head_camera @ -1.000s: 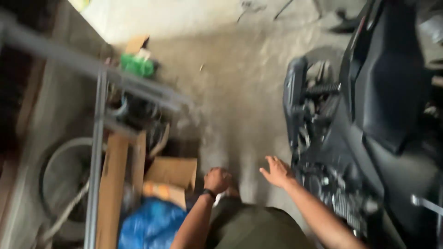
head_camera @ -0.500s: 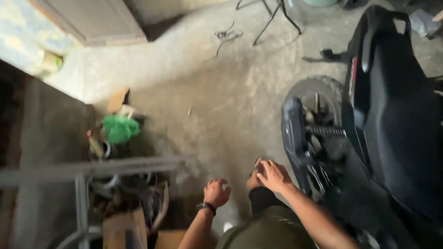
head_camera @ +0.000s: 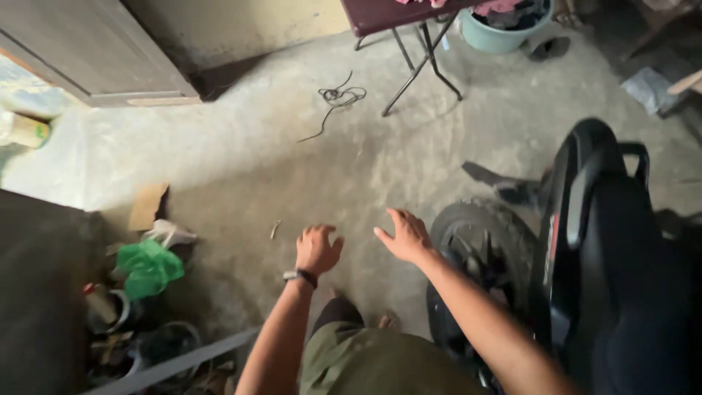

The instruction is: Disassembling and inspecting parts from a motorcycle engine or component tray.

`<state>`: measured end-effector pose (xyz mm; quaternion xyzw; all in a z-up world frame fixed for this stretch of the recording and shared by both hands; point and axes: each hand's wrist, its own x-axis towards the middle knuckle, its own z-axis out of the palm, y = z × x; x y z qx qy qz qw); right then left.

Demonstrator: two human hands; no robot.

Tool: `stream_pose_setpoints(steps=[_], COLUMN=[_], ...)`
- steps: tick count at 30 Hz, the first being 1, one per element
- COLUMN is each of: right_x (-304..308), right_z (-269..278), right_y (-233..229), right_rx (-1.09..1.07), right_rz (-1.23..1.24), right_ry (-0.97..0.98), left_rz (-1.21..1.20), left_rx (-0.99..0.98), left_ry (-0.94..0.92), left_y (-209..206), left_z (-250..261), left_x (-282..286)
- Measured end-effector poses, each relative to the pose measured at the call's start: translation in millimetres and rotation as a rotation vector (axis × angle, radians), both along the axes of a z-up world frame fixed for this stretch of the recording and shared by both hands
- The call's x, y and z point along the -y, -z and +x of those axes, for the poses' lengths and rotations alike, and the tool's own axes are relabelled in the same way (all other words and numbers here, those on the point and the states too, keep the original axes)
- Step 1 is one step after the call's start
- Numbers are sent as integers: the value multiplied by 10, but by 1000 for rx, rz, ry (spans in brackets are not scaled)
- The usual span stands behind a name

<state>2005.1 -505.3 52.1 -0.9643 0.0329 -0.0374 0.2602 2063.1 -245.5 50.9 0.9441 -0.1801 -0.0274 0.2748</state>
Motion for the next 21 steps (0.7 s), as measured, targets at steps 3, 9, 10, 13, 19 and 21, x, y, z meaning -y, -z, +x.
stream_pose_setpoints(steps=[3,9,10,13,19,21], right_x=[317,1150,1203,1538,2174,2401], right_z=[699,2127,2231,2838,3719,3975], right_y=[-147,-307,-302,-401,-635,-692], right_rx=[77,134,121,273,279,300], right_rz=[28,-2,3,-52,-31,6], right_ry=[65,133,153,254,345,333], left_rz=[-65,-60,-55,-106,-101,-126], left_rx=[30,72,59,128,72,66], left_ry=[19,127,146,204,347,394], left_y=[-225,-349,-331,-409,-620,-686], left_z=[777,2449,2667,3528,4650,4901], left_x=[442,1230,1346,1861,3018,3356])
